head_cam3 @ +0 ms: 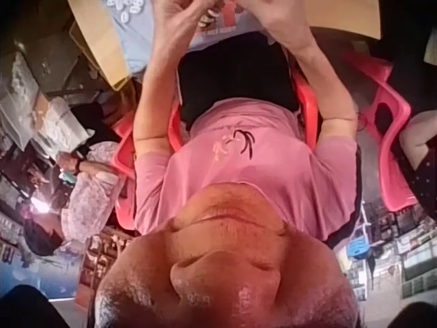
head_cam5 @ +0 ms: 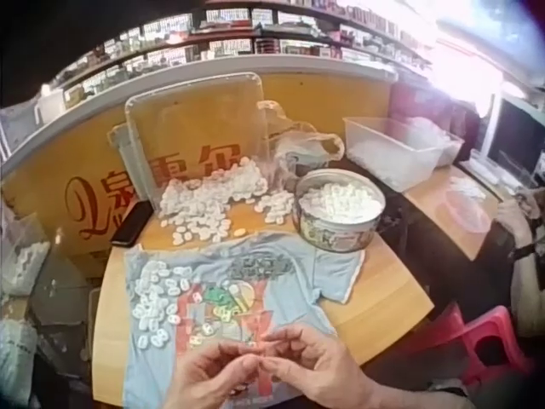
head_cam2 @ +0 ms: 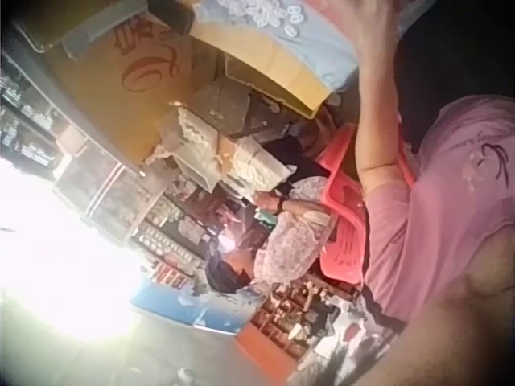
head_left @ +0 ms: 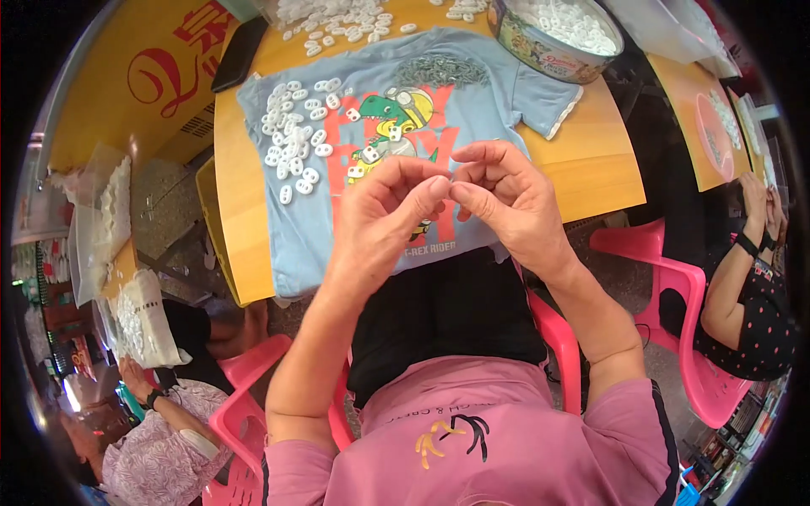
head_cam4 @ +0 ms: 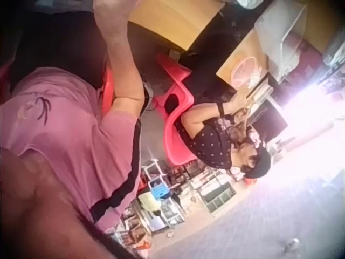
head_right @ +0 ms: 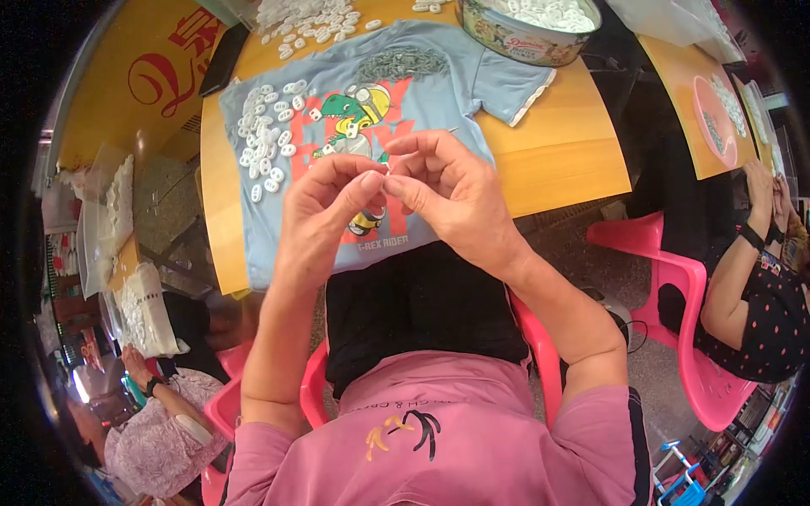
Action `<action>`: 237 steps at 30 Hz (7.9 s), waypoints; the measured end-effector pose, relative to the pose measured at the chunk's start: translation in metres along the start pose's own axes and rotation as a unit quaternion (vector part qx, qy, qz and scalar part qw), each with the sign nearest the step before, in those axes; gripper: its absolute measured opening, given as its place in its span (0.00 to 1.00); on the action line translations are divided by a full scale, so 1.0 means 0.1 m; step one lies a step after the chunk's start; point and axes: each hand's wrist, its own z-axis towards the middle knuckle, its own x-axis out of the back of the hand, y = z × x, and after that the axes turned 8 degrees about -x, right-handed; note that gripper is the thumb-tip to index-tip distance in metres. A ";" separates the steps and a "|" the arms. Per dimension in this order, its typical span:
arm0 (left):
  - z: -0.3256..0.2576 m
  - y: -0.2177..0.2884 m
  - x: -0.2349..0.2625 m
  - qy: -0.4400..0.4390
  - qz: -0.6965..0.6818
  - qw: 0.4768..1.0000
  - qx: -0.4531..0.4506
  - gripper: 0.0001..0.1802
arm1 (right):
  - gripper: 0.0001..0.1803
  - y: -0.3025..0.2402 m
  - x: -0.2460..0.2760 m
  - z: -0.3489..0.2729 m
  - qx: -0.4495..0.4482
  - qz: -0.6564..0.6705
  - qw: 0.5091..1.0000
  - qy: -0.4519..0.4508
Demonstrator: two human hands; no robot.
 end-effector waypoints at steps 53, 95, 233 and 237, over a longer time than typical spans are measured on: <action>-0.33 -0.07 0.17 0.105 -0.154 0.982 -0.006 0.10 | 0.14 -0.30 0.22 0.95 -0.057 -0.221 0.973 -0.022; 0.21 -0.11 0.18 -0.003 -0.102 0.992 -0.069 0.10 | 0.08 -0.34 0.20 0.67 -0.011 -0.219 0.963 -0.157; 0.24 -0.03 0.03 0.022 0.188 0.970 -0.152 0.06 | 0.09 -0.05 0.03 0.36 0.041 -0.146 0.988 0.008; 0.26 -0.08 0.01 0.037 0.210 0.952 -0.221 0.05 | 0.08 -0.06 -0.02 0.37 -0.046 -0.008 0.999 0.015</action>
